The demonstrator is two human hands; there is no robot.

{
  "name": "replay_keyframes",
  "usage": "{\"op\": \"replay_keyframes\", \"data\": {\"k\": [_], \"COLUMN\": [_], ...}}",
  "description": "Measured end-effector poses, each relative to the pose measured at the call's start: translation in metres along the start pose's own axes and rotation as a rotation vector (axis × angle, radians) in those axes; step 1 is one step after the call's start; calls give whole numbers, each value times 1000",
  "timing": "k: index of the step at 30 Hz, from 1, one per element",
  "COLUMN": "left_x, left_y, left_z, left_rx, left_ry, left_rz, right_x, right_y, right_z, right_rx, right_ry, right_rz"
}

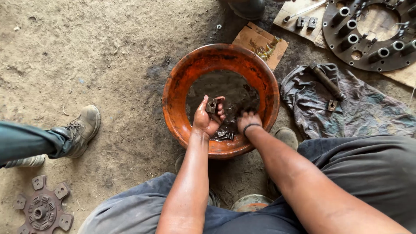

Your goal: The person sits on the ground and washes small metal mechanical parts by hand in a red basin filled with dark liquid. They repeatedly submerge, rub, and rinse the parts, occasionally lifting them to inspect before returning them to the basin.

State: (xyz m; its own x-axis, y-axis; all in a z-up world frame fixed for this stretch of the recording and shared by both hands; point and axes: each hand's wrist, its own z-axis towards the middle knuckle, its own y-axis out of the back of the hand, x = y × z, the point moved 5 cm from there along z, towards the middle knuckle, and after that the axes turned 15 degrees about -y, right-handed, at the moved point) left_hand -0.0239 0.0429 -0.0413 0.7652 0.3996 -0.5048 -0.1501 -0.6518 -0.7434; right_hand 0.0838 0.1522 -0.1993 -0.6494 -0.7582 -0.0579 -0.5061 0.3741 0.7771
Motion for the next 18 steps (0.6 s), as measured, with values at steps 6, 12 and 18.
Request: {"op": "replay_keyframes", "data": {"k": [6,12,18], "left_x": [7,14,42], "left_y": [72,134,117], "left_z": [12,24,31], "left_rx": [-229,-447,-391], "left_ry": [-119,-224,-210], "left_rz": [214,279,142], "right_x": [21,52,85], "right_y": [-19,82,152], "right_z": [32,6,-78], "right_rx": [155,378,-151], "right_ry": [142,404,413], "right_rz": [554,1217,1062]}}
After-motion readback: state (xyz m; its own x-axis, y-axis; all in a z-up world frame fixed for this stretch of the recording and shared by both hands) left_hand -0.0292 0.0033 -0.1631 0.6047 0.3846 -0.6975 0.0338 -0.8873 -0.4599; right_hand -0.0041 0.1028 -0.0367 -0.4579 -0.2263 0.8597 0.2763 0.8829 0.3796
